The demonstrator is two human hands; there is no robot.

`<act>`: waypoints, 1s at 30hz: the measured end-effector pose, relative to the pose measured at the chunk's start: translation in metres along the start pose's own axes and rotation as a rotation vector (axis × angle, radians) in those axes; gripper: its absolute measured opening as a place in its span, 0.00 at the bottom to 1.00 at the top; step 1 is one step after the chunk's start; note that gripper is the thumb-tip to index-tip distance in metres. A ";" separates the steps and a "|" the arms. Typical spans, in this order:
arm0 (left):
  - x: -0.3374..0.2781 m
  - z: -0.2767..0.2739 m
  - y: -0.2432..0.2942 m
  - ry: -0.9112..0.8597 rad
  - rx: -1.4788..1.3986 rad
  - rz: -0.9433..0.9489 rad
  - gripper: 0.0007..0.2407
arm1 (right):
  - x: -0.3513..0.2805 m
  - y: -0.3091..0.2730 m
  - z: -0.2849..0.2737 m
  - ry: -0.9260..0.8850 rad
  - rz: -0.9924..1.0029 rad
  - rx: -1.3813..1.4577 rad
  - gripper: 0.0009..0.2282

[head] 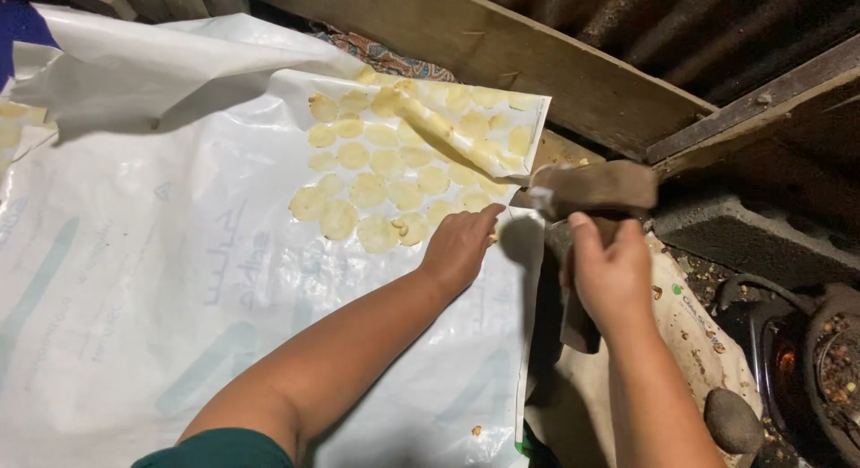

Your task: Flattening food slices with a mallet, roasting nuts in a pan, and peeling them using a stone

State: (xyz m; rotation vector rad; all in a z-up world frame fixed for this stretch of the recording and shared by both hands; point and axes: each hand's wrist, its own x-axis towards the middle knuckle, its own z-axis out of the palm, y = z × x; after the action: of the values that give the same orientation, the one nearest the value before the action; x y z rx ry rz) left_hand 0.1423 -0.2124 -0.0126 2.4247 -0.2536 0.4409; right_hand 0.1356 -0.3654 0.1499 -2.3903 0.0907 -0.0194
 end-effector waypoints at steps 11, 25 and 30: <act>-0.026 -0.060 -0.034 0.208 0.310 -0.038 0.19 | 0.010 0.041 0.062 -0.264 0.161 -0.235 0.31; -0.056 -0.083 -0.053 0.126 0.290 -0.016 0.04 | 0.021 0.050 0.075 -0.331 0.116 -0.203 0.34; -0.041 -0.027 -0.035 0.056 0.189 0.019 0.04 | -0.006 -0.022 0.019 -0.240 0.081 -0.117 0.28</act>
State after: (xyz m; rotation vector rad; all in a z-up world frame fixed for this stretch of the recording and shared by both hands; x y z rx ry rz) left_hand 0.1083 -0.1654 -0.0287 2.5912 -0.2196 0.5635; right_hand 0.1314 -0.3363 0.1514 -2.4837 0.0771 0.3188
